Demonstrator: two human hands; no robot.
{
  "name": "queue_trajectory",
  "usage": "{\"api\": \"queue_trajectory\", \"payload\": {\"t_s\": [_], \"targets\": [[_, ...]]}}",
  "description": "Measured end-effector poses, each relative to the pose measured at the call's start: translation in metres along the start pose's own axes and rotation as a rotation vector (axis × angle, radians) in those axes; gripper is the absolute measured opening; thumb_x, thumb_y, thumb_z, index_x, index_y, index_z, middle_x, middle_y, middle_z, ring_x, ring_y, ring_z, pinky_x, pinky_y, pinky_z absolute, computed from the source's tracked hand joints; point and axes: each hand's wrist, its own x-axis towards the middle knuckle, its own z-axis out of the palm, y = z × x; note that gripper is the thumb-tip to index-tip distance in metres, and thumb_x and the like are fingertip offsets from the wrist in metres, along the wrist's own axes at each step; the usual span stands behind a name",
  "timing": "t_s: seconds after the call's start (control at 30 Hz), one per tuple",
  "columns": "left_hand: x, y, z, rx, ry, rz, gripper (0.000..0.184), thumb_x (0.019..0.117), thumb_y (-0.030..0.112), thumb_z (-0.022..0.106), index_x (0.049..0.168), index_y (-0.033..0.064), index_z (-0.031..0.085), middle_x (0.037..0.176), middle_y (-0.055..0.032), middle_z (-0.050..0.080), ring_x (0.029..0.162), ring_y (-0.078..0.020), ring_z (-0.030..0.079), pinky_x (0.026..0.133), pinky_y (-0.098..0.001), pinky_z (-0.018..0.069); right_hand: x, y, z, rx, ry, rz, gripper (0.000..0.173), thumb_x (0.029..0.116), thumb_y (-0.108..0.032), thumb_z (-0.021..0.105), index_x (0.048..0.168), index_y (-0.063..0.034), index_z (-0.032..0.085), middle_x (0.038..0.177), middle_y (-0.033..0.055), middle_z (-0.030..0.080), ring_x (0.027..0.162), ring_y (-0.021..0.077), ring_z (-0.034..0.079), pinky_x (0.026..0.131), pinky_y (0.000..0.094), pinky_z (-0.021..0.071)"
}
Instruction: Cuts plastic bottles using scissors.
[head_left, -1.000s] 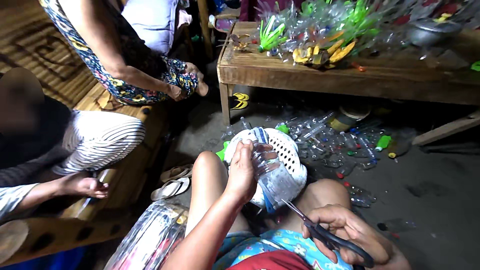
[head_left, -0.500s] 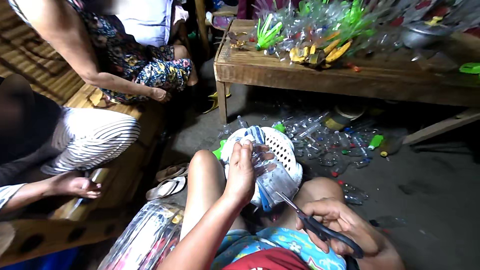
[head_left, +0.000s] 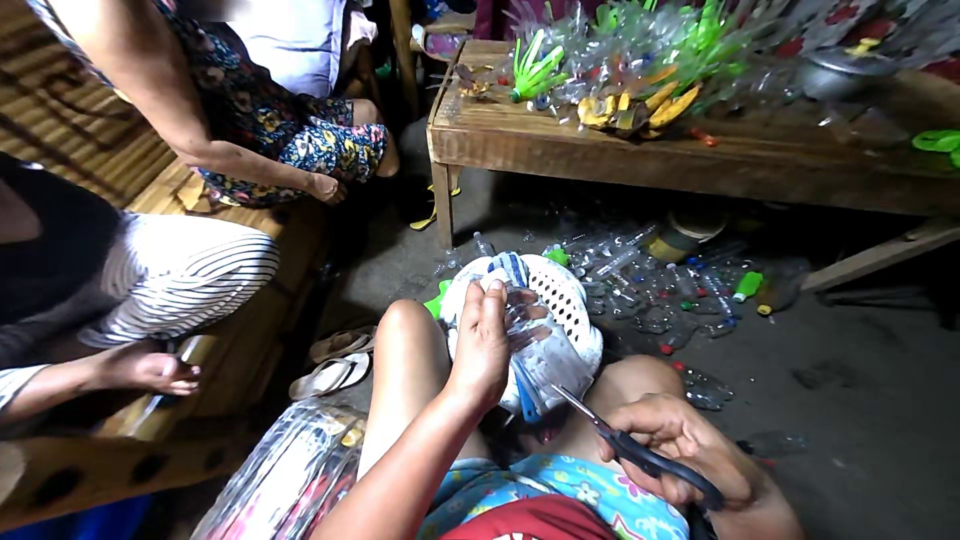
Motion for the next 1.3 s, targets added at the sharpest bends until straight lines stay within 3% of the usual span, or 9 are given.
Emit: {"api": "queue_trajectory", "payload": {"t_s": [0.5,0.7,1.3], "targets": [[0.001,-0.003,-0.003,0.032,0.016,0.094,0.032,0.1122,0.024,0.021,0.123,0.0063,0.045,0.097,-0.0078,0.068,0.083,-0.0176,0.072,0.075,-0.0348,0.0623,-0.003,0.003,0.003,-0.035,0.053,-0.024,0.029,0.0957,-0.032,0.072,0.116,-0.0115,0.072,0.076,-0.0129,0.068,0.063,-0.013,0.057,0.057,0.0048,0.0461],[0.002,-0.003,-0.002,0.027,0.033,0.122,0.031,0.1119,0.022,0.019,0.129,0.0068,0.039,0.097,-0.007,0.067,0.083,-0.0162,0.071,0.075,-0.0327,0.0619,-0.005,0.006,0.005,-0.044,0.085,-0.051,0.028,0.0961,-0.03,0.071,0.118,-0.0127,0.072,0.077,-0.0128,0.069,0.064,-0.0126,0.058,0.058,0.0052,0.0467],[0.003,-0.011,-0.004,0.052,0.027,0.187,0.028,0.1112,0.02,0.024,0.129,0.0051,0.04,0.098,-0.0056,0.066,0.085,-0.0141,0.07,0.076,-0.0323,0.0613,-0.004,0.009,0.008,-0.006,0.138,-0.056,0.034,0.0953,-0.037,0.071,0.121,-0.0152,0.073,0.081,-0.0118,0.072,0.065,-0.0098,0.06,0.06,0.0083,0.0499]]}}
